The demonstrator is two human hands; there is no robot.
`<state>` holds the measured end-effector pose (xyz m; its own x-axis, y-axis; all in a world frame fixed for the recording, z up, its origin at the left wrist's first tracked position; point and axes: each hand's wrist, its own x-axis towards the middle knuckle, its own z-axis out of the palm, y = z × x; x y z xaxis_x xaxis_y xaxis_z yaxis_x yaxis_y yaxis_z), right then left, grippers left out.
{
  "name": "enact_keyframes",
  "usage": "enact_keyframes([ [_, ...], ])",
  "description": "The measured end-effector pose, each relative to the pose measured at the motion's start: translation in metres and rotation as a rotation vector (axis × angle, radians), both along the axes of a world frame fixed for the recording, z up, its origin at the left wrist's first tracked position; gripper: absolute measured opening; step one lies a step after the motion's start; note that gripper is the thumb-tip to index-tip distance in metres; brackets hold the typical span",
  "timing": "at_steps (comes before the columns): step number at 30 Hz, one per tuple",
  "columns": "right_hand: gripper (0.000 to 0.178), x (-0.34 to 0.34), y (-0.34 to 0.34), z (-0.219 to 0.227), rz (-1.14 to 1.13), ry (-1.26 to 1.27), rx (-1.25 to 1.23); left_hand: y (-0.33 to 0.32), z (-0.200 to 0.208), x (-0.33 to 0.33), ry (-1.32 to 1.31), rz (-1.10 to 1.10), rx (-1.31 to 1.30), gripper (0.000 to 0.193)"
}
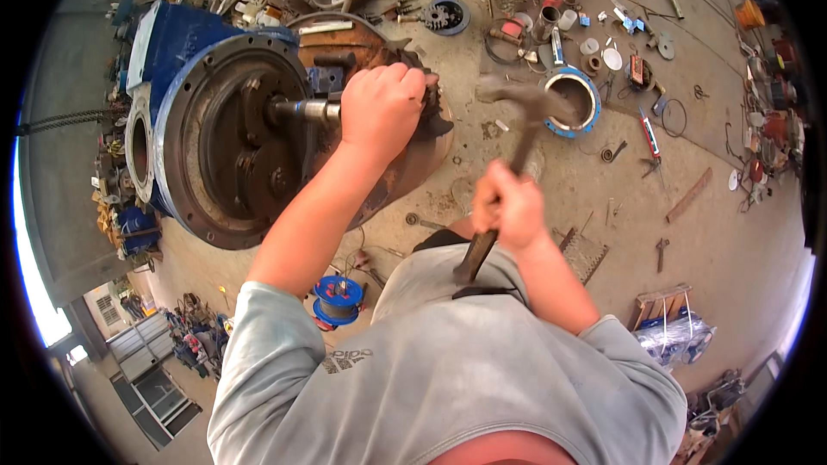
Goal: The person uses a hammer and chisel to remove a metal component from a large blue motor assembly. After removal, they sand the exposed shaft with sandpaper, then walk to a sink to wash their hands.
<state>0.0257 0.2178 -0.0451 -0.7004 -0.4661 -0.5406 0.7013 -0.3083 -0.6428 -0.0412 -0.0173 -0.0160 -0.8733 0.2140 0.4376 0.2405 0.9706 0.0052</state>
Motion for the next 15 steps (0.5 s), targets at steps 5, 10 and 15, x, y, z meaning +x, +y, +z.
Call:
enact_keyframes([
  [5, 0.042, -0.036, 0.056, 0.003, -0.263, 0.010, -0.112, 0.011, 0.008, 0.002, 0.022, -0.013, 0.011, 0.028],
  [10, 0.044, -0.061, 0.086, 0.017, -0.471, 0.189, -0.092, 0.001, 0.003, 0.003, 0.015, 0.026, 0.031, 0.029],
  [15, 0.054, -0.045, 0.027, -0.004, -0.582, 0.380, -0.485, 0.001, 0.003, 0.003, 0.021, 0.020, 0.039, 0.026],
])
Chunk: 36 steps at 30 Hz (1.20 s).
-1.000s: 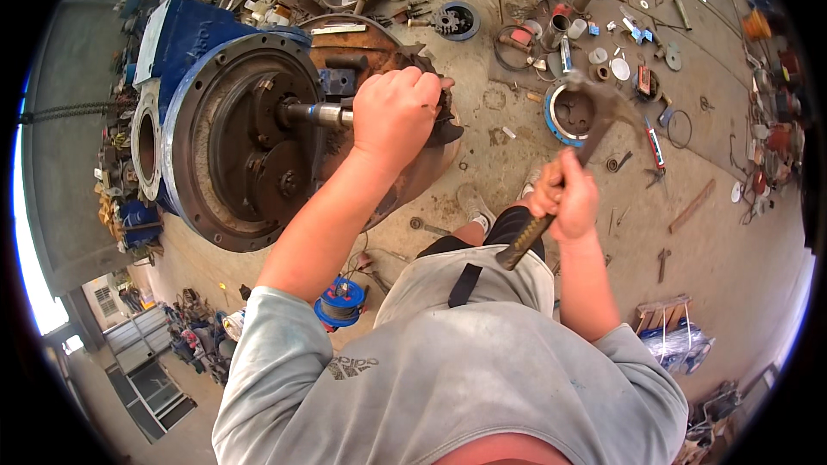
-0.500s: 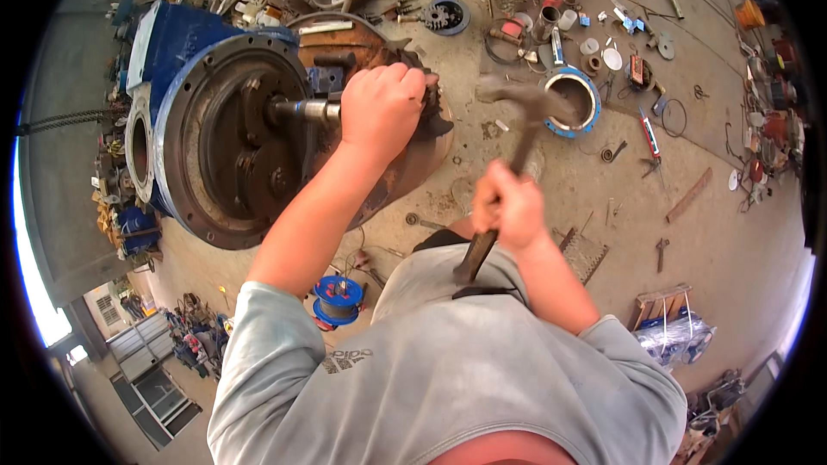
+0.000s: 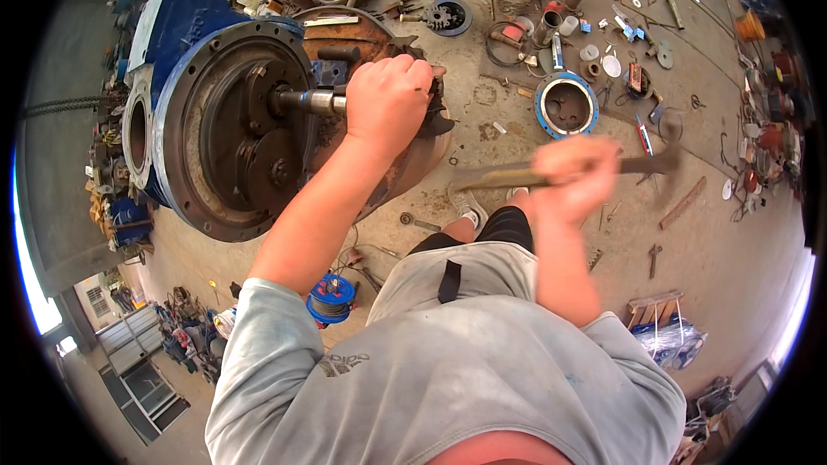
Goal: The person uses a hammer and chisel to remove a metal component from a large blue motor assembly. After removal, they sand the exposed shaft with sandpaper, then walk to a sink to wash their hands.
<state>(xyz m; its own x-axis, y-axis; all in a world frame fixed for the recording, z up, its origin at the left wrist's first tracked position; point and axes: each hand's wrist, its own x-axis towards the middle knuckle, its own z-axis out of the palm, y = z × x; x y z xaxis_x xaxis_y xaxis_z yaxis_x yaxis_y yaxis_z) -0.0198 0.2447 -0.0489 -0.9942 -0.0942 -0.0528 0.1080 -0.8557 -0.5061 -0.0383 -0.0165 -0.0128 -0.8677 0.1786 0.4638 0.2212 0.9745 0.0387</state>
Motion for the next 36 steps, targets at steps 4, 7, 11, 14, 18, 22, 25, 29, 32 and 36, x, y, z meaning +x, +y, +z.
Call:
enact_keyframes([
  [4, 0.051, 0.041, -0.058, -0.001, 0.831, -0.460, 0.373, -0.003, -0.004, -0.006, -0.052, 0.011, -0.053, 0.023],
  [7, 0.047, 0.046, -0.025, 0.001, 0.579, -0.431, 0.434, 0.008, 0.000, 0.000, -0.057, -0.036, -0.036, 0.024],
  [11, 0.046, 0.013, 0.030, -0.003, 0.363, -0.439, 0.333, 0.008, 0.002, -0.001, -0.021, -0.039, 0.002, 0.026],
  [14, 0.044, -0.013, 0.053, 0.015, 0.163, -0.391, 0.359, 0.003, 0.003, -0.001, -0.038, 0.002, 0.012, 0.026],
  [18, 0.046, -0.018, 0.032, 0.019, -0.038, -0.157, 0.003, -0.001, 0.002, 0.001, -0.036, 0.012, 0.011, 0.025],
  [22, 0.044, 0.037, -0.066, 0.006, 0.765, -0.501, 0.458, 0.003, 0.002, 0.000, -0.069, 0.026, -0.028, 0.025],
  [25, 0.044, 0.036, -0.039, -0.011, 0.777, -0.569, 0.232, 0.006, 0.011, -0.001, -0.069, 0.024, -0.074, 0.025],
  [29, 0.043, 0.022, 0.022, -0.031, 0.500, -0.530, 0.236, 0.008, 0.007, 0.001, -0.059, -0.035, -0.012, 0.022],
  [32, 0.041, 0.003, 0.067, -0.016, 0.374, -0.520, 0.304, 0.002, 0.006, -0.001, -0.050, -0.010, 0.008, 0.023],
  [36, 0.040, -0.021, 0.075, 0.020, -0.079, -0.394, 0.224, 0.000, 0.003, 0.003, -0.065, 0.008, 0.019, 0.024],
])
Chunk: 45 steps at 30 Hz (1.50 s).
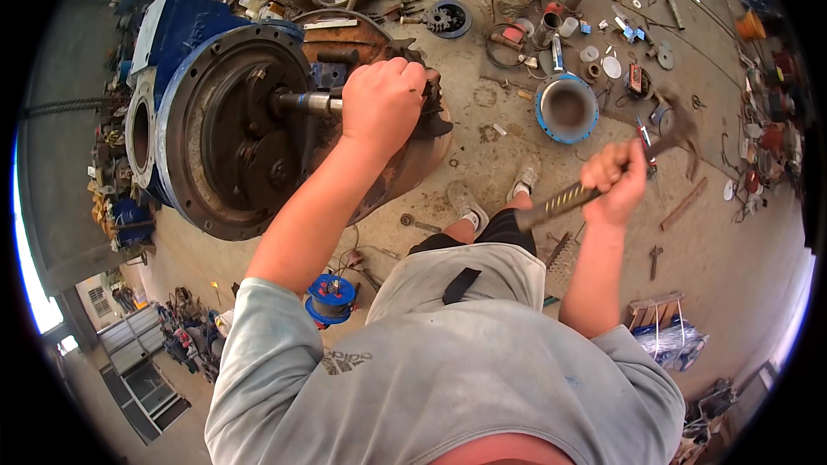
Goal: The person uses a hammer and chisel to remove a metal component from a large blue motor assembly. After removal, they sand the exposed shaft with sandpaper, then walk to a sink to wash their hands.
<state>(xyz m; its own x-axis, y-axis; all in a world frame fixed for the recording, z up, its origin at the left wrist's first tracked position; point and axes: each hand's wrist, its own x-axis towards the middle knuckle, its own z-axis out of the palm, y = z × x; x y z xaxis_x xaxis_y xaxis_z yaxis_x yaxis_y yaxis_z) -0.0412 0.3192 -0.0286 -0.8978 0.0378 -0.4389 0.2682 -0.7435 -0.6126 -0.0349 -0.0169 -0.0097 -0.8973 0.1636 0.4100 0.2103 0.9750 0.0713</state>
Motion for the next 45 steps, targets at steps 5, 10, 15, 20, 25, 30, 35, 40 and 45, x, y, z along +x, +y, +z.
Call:
enact_keyframes([
  [5, 0.037, 0.060, -0.119, -0.037, 0.172, 0.210, 0.197, 0.004, 0.005, -0.009, -0.005, -0.002, -0.027, 0.022],
  [10, 0.040, 0.065, -0.107, -0.023, 0.757, -0.219, -0.110, -0.001, -0.002, -0.001, -0.013, -0.002, -0.110, 0.023],
  [15, 0.042, 0.021, -0.034, -0.022, 0.434, -0.006, -0.114, 0.004, 0.002, -0.005, -0.014, -0.018, -0.089, 0.018],
  [20, 0.041, -0.012, -0.009, 0.018, 0.077, 0.155, -0.009, -0.001, -0.003, -0.001, -0.031, 0.004, -0.072, 0.016],
  [25, 0.039, 0.051, -0.119, -0.033, 0.151, 0.150, 0.160, -0.001, -0.006, -0.007, -0.057, 0.028, -0.119, 0.017],
  [30, 0.042, 0.051, -0.101, -0.022, 0.776, -0.188, -0.035, 0.003, 0.008, -0.005, -0.052, -0.017, -0.102, 0.017],
  [35, 0.046, 0.013, -0.040, -0.003, 0.493, -0.048, 0.007, 0.003, 0.012, -0.003, -0.048, -0.003, -0.081, 0.017],
  [40, 0.045, -0.021, -0.021, 0.032, -0.097, 0.253, -0.113, -0.001, 0.008, -0.002, -0.059, 0.016, -0.051, 0.015],
  [45, 0.038, 0.054, -0.125, -0.033, 0.543, -0.120, -0.022, -0.001, 0.006, -0.006, -0.032, 0.035, -0.056, 0.017],
])
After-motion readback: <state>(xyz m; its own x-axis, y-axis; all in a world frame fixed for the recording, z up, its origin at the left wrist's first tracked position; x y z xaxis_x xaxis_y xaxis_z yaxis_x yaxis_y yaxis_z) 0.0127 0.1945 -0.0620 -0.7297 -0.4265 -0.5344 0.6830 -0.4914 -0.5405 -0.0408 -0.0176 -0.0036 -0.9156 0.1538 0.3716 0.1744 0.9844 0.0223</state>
